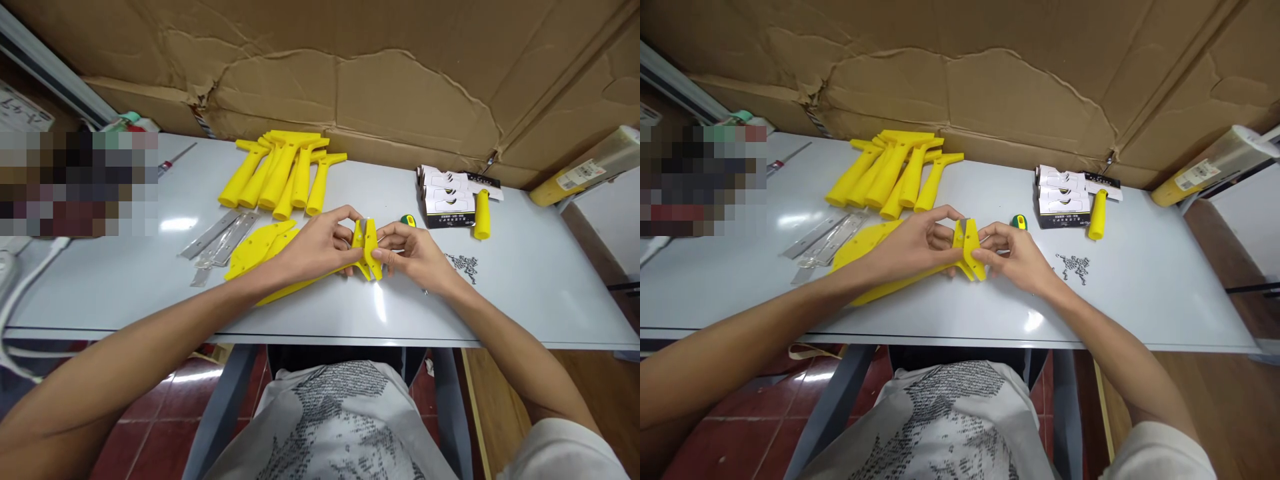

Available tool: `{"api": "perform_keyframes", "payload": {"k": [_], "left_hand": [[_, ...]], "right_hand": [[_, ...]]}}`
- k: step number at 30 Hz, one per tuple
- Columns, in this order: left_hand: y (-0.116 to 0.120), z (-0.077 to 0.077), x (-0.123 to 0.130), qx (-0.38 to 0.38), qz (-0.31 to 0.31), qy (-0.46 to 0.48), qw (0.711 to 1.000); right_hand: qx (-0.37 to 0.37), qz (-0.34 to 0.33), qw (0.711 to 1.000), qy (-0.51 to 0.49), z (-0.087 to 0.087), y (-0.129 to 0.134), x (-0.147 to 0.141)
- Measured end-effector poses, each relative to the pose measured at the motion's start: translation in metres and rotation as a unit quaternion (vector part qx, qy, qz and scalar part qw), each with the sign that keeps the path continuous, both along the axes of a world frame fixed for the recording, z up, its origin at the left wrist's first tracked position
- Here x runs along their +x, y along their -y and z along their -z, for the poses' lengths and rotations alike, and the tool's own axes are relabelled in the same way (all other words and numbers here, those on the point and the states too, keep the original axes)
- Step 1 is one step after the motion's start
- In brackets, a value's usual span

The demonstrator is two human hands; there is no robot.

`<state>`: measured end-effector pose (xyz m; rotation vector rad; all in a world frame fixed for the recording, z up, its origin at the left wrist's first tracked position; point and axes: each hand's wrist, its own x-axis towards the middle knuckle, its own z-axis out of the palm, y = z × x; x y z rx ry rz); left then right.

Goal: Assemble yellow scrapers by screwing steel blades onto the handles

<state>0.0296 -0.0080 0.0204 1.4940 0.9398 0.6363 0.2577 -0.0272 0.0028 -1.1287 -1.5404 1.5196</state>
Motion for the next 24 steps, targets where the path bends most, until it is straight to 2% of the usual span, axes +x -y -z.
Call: {"api": "perform_keyframes", "payload": {"k": [7,13,24], "left_hand": [[0.0011,-0.0036,0.0012,-0.016,0.004,0.005,1.0],[0.0036,-0.0058,0.0028,-0.033,-0.004,0.025,0.999],[0.0021,-0.0097,-0.002,-0.003,0.04,-0.005,0.999]], "right_hand": [[-0.008,-0.001,1.0,0.004,0.0001,-0.0006,-0.0016],[0.007,0.036,0.999,0.016,0.0008,0.0008,-0.0045],[0.049,0.064,0.996,0.037,0.0012,0.0028,-0.0047]]}}
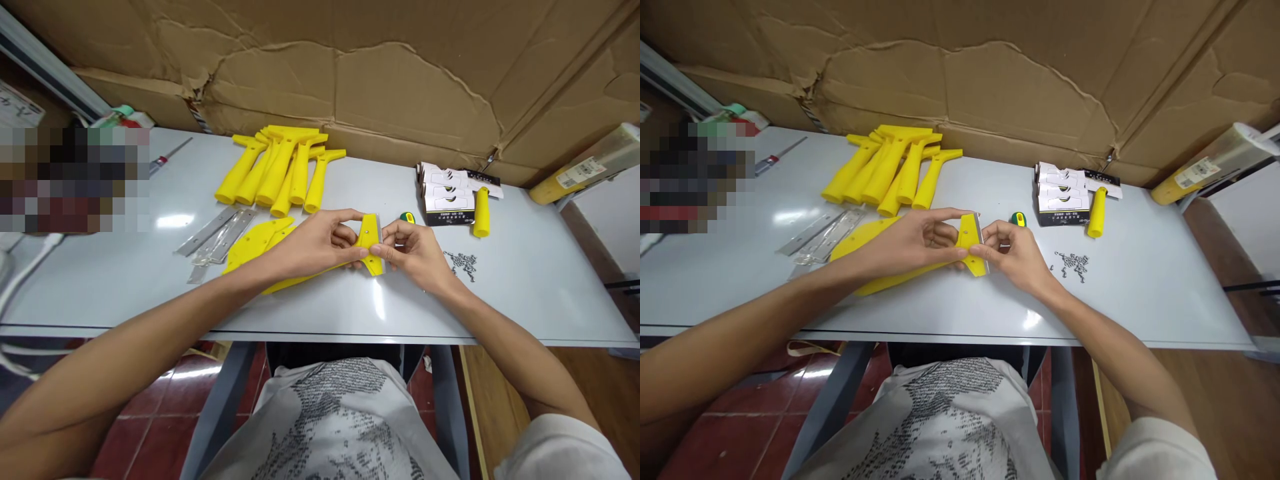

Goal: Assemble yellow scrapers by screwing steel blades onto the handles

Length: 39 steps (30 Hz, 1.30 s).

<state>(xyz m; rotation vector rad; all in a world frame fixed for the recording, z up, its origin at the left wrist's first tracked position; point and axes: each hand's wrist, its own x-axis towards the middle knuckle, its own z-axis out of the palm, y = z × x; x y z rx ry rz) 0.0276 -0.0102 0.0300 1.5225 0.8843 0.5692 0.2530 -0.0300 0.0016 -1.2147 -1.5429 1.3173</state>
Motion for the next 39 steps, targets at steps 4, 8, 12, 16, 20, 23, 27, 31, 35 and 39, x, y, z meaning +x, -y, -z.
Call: {"api": "perform_keyframes", "payload": {"k": [4,8,12,16,20,23,27,31,35,39], "left_hand": [[0.002,0.001,-0.001,0.042,-0.036,-0.035,0.998],[0.001,0.001,-0.002,0.068,-0.041,-0.035,0.996],[-0.002,0.001,-0.005,0.06,-0.026,-0.015,0.998],[-0.002,0.005,-0.003,0.071,-0.032,-0.022,0.997],[-0.001,0.004,0.001,0.046,-0.063,-0.035,0.996],[-0.003,-0.003,0.0,0.023,-0.098,-0.033,0.994],[-0.011,-0.014,-0.011,0.033,-0.136,-0.012,0.99],[-0.017,-0.017,-0.02,0.039,-0.16,0.024,0.986],[-0.015,-0.019,-0.019,0.026,-0.146,0.016,0.989],[-0.01,-0.018,-0.016,0.019,-0.112,0.015,0.993]], "right_hand": [[0.017,0.027,0.999,-0.005,-0.004,0.003,-0.003],[0.018,0.038,0.999,-0.027,-0.006,0.005,-0.004],[0.036,0.014,0.999,-0.025,-0.008,0.003,0.0],[0.052,0.031,0.998,-0.016,-0.007,0.003,0.002],[0.058,0.046,0.997,-0.011,-0.007,0.003,0.0],[0.1,0.056,0.993,0.033,-0.011,-0.002,0.006],[0.295,0.092,0.923,0.231,-0.012,-0.013,0.022],[0.329,-0.015,0.873,0.359,-0.001,-0.021,0.031],[0.319,-0.085,0.845,0.42,0.008,-0.019,0.026],[0.347,-0.088,0.828,0.431,0.006,-0.013,0.018]]}}
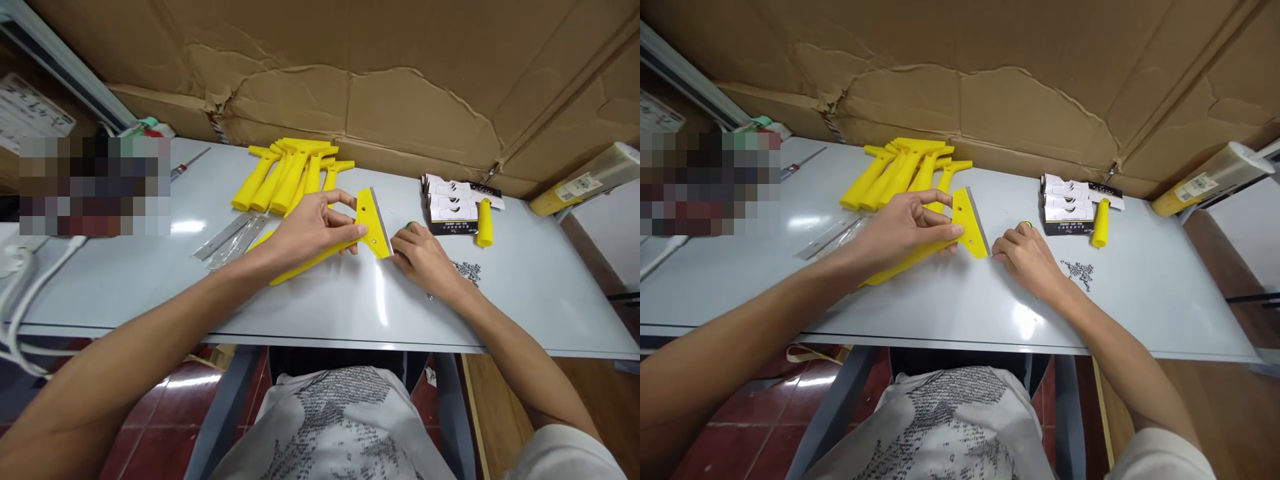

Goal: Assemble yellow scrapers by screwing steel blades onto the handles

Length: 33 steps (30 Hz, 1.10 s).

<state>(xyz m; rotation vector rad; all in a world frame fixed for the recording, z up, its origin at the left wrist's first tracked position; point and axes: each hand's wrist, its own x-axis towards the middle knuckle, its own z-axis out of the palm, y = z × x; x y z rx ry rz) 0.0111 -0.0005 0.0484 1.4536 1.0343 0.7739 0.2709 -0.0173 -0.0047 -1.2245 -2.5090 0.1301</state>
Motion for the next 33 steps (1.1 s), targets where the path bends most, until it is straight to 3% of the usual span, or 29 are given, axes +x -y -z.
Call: {"api": "perform_keyframes", "payload": {"k": [3,6,9,12,18,21,33], "left_hand": [[0.002,0.002,0.002,-0.011,0.026,0.022,0.999],[0.004,0.004,0.004,-0.016,0.049,0.033,0.998],[0.011,0.005,0.008,-0.01,0.079,0.027,0.996],[0.019,0.006,0.012,0.01,0.104,0.013,0.994],[0.028,0.009,0.017,0.029,0.119,-0.023,0.992],[0.029,0.009,0.018,0.025,0.124,-0.033,0.991],[0.03,0.012,0.02,0.011,0.136,-0.028,0.99]], "right_hand": [[-0.008,0.008,0.995,-0.104,-0.008,0.005,-0.004],[-0.07,0.067,0.963,-0.25,-0.02,0.009,-0.005],[-0.175,0.095,0.902,-0.382,-0.027,0.011,-0.004],[-0.278,0.07,0.834,-0.472,-0.028,0.012,-0.003],[-0.41,0.04,0.733,-0.542,-0.024,0.012,-0.008],[-0.44,0.025,0.719,-0.538,-0.023,0.011,-0.01],[-0.455,0.012,0.719,-0.524,-0.019,0.015,-0.012]]}}
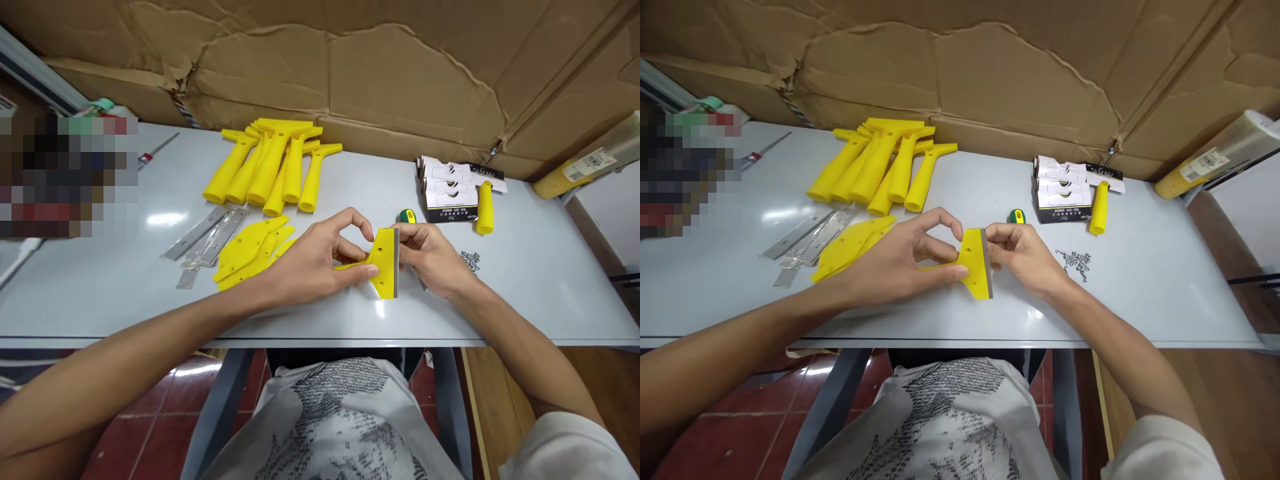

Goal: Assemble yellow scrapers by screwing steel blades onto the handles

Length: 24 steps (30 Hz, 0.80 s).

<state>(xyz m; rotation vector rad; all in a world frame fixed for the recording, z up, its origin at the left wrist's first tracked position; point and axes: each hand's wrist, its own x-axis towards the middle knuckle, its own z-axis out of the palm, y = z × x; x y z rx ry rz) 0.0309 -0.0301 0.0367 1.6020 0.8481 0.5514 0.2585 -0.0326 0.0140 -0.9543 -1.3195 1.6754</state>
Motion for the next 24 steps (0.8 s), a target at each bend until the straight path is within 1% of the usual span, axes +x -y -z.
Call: {"api": "perform_keyframes", "payload": {"k": [7,10,14,20,24], "left_hand": [[-0.002,0.0,0.0005,0.0,-0.006,0.0,1.0],[-0.002,0.0001,0.0005,0.005,-0.01,-0.001,1.0],[-0.0026,-0.0013,0.0001,0.005,-0.012,-0.001,1.0],[-0.0051,-0.0006,-0.0008,0.001,-0.009,0.006,1.0],[-0.0047,-0.0002,-0.0007,-0.003,-0.007,0.004,1.0]], "right_hand": [[0.002,0.016,1.0,-0.012,-0.0049,-0.0007,0.002],[0.003,0.003,1.0,-0.002,-0.0054,-0.001,0.0016],[-0.002,-0.008,1.0,-0.011,-0.0044,-0.0016,0.0012],[0.001,0.01,0.999,-0.032,-0.0015,-0.0031,0.0007],[-0.007,0.005,0.999,-0.041,0.0019,-0.0041,-0.0003]]}}
